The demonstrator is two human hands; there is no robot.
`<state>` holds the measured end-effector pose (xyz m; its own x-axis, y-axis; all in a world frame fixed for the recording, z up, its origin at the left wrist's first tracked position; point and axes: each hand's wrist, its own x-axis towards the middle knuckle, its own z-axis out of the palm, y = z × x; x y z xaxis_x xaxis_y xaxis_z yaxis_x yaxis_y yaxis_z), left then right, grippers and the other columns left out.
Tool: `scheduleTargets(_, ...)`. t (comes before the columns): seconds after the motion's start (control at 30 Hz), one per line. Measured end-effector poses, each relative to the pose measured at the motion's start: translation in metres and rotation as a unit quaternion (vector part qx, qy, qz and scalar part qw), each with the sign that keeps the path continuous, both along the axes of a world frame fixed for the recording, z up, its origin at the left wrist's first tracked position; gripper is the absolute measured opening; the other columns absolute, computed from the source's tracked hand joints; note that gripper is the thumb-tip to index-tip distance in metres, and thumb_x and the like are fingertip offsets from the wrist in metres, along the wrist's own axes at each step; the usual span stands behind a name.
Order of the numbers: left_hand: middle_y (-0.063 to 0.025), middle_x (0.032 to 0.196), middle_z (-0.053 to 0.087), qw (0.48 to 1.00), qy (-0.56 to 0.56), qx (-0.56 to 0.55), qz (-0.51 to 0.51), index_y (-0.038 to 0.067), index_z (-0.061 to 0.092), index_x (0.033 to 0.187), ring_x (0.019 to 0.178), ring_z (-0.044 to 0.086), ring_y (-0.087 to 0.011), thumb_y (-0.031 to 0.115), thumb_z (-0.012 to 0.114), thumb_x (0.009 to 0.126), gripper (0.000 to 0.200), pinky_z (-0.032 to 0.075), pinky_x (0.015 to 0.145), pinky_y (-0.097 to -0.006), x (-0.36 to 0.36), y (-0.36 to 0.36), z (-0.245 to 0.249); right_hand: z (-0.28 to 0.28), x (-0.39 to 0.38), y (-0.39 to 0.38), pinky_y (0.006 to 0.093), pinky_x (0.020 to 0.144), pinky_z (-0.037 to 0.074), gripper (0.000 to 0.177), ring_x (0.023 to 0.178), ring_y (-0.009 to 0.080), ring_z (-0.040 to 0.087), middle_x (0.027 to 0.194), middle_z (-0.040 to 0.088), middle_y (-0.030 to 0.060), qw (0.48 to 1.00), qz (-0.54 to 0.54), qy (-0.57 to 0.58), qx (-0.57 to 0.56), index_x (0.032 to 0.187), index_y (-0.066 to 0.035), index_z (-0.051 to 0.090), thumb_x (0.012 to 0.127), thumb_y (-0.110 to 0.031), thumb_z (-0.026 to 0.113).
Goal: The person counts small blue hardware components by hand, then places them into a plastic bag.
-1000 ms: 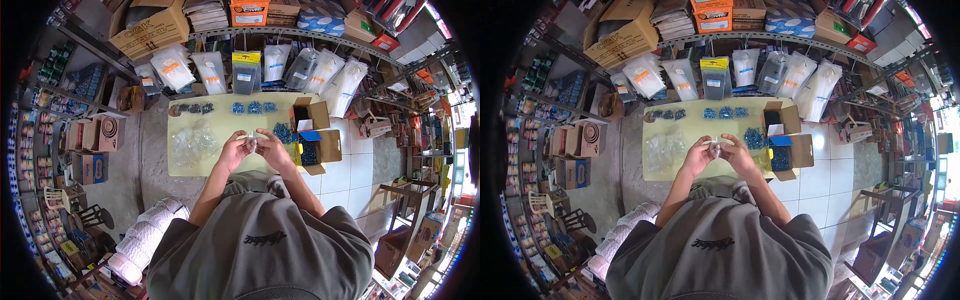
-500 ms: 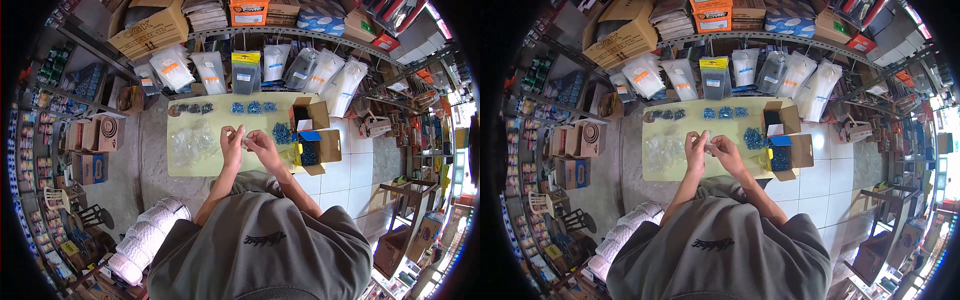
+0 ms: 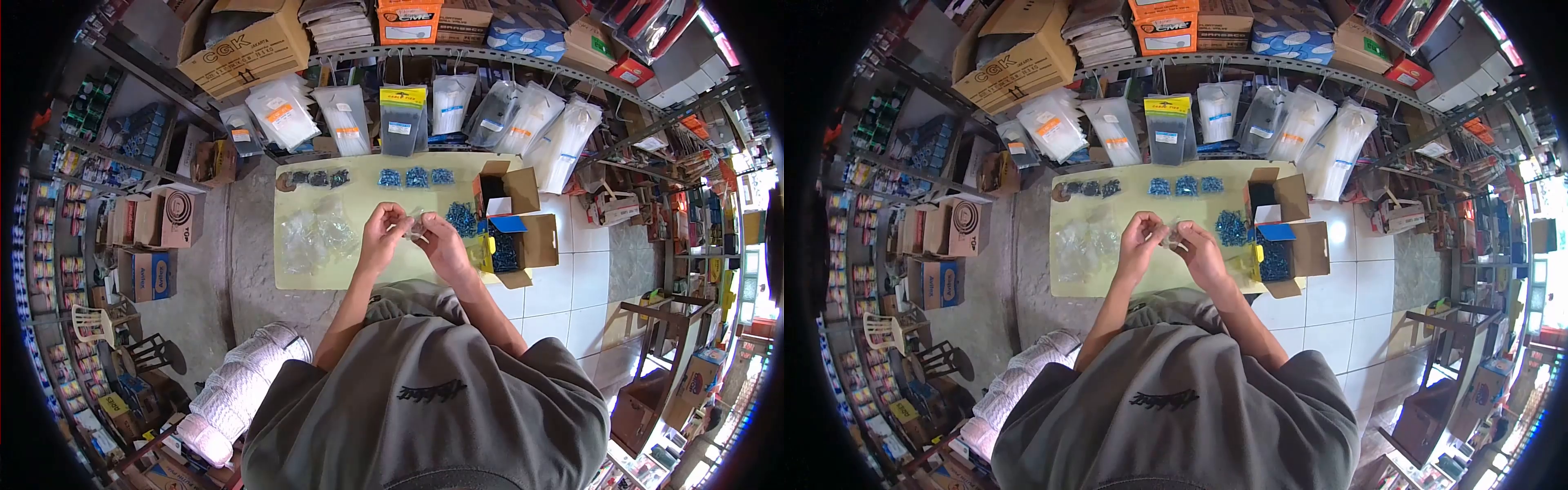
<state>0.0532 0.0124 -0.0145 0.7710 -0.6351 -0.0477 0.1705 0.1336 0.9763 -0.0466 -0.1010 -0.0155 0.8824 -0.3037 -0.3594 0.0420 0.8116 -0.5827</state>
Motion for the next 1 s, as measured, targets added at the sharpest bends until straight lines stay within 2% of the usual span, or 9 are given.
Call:
scheduleTargets(0.07,-0.0029,0.089,0.058,0.997,0.071,0.01,0.003,0.004,0.053,0.1,0.082,0.056,-0.0091,0.003,0.07,0.083,0.024,0.046,0.073,-0.0236,0.003,0.001,0.001,0.002,0.0,0.001,0.0319,0.086,0.043,0.012,0.091,0.0119,0.056,0.094,0.061,0.0003,1.0,0.01,-0.018,0.022,0.094,-0.011,0.058,0.096,-0.02,0.051)
scheduleTargets(0.27,-0.0053,0.089,0.064,0.981,0.184,-0.053,0.038,0.003,0.055,0.1,0.081,0.06,-0.0113,0.003,0.071,0.082,0.024,0.048,0.077,-0.0248,0.001,0.002,-0.004,-0.002,-0.004,-0.01,0.0317,0.087,0.044,0.016,0.094,0.0146,0.057,0.099,0.062,0.0028,0.997,0.062,-0.038,-0.011,0.098,-0.01,0.057,0.097,-0.024,0.051)
scheduleTargets(0.4,-0.0051,0.093,0.061,0.982,0.172,-0.042,0.07,0.003,0.054,0.105,0.085,0.059,-0.0112,0.005,0.065,0.088,0.02,0.047,0.078,-0.0246,-0.012,-0.005,0.001,0.015,-0.001,-0.011,0.032,0.086,0.046,0.016,0.093,0.0154,0.058,0.097,0.061,0.0044,0.999,0.028,-0.014,-0.043,0.108,-0.008,0.055,0.094,-0.015,0.056)
scheduleTargets(0.47,-0.0056,0.095,0.061,0.99,0.09,0.004,0.113,0.001,0.056,0.103,0.085,0.06,-0.0111,0.008,0.065,0.088,0.019,0.049,0.075,-0.0256,-0.016,-0.005,0.002,0.025,0.001,-0.006,0.0314,0.084,0.047,0.023,0.091,0.0148,0.059,0.095,0.06,0.0049,0.998,-0.005,0.001,-0.065,0.113,-0.006,0.053,0.092,-0.01,0.059)
scheduleTargets(0.5,-0.0056,0.095,0.061,0.989,0.089,0.003,0.114,0.001,0.056,0.103,0.085,0.06,-0.0111,0.008,0.065,0.088,0.019,0.049,0.075,-0.0256,-0.016,-0.003,0.007,0.026,0.001,-0.005,0.0299,0.083,0.048,0.031,0.092,0.0141,0.059,0.093,0.06,0.0048,0.995,-0.024,0.002,-0.101,0.119,-0.006,0.051,0.089,-0.005,0.061)
scheduleTargets(0.57,-0.0065,0.096,0.06,0.988,0.084,0.103,0.077,0.0,0.057,0.104,0.087,0.06,-0.0119,0.01,0.065,0.088,0.02,0.051,0.075,-0.0267,-0.019,0.002,0.016,0.024,-0.001,-0.003,0.0283,0.082,0.049,0.039,0.092,0.0134,0.059,0.091,0.059,0.0046,0.989,-0.042,0.0,-0.139,0.124,-0.005,0.049,0.087,-0.001,0.063)
scheduleTargets(0.63,-0.0069,0.096,0.06,0.991,0.092,0.072,0.071,-0.002,0.057,0.106,0.085,0.061,-0.0122,0.009,0.066,0.087,0.024,0.051,0.074,-0.0262,-0.02,0.002,0.016,0.021,0.0,-0.002,0.0246,0.081,0.049,0.042,0.091,0.0113,0.059,0.088,0.058,0.0039,0.965,-0.045,0.013,-0.256,0.126,-0.003,0.049,0.086,0.001,0.062)
scheduleTargets(0.87,-0.0118,0.099,0.064,0.994,0.063,0.018,0.089,-0.006,0.056,0.113,0.089,0.064,-0.0153,0.001,0.06,0.089,0.025,0.054,0.08,-0.0271,-0.026,-0.003,0.01,0.025,0.002,0.002,0.0223,0.07,0.049,0.03,0.078,0.0079,0.058,0.084,0.059,0.0045,0.895,-0.064,0.133,-0.421,0.114,0.001,0.058,0.086,-0.002,0.063)
scheduleTargets(1.0,-0.0114,0.099,0.064,0.99,0.093,-0.012,0.11,-0.006,0.058,0.11,0.088,0.064,-0.0156,0.0,0.056,0.092,0.019,0.054,0.081,-0.0283,-0.028,-0.005,0.016,0.031,0.005,0.002,0.0188,0.06,0.043,0.024,0.073,0.0052,0.056,0.081,0.059,0.0034,0.884,-0.067,0.138,-0.442,0.11,0.003,0.057,0.087,-0.002,0.06)
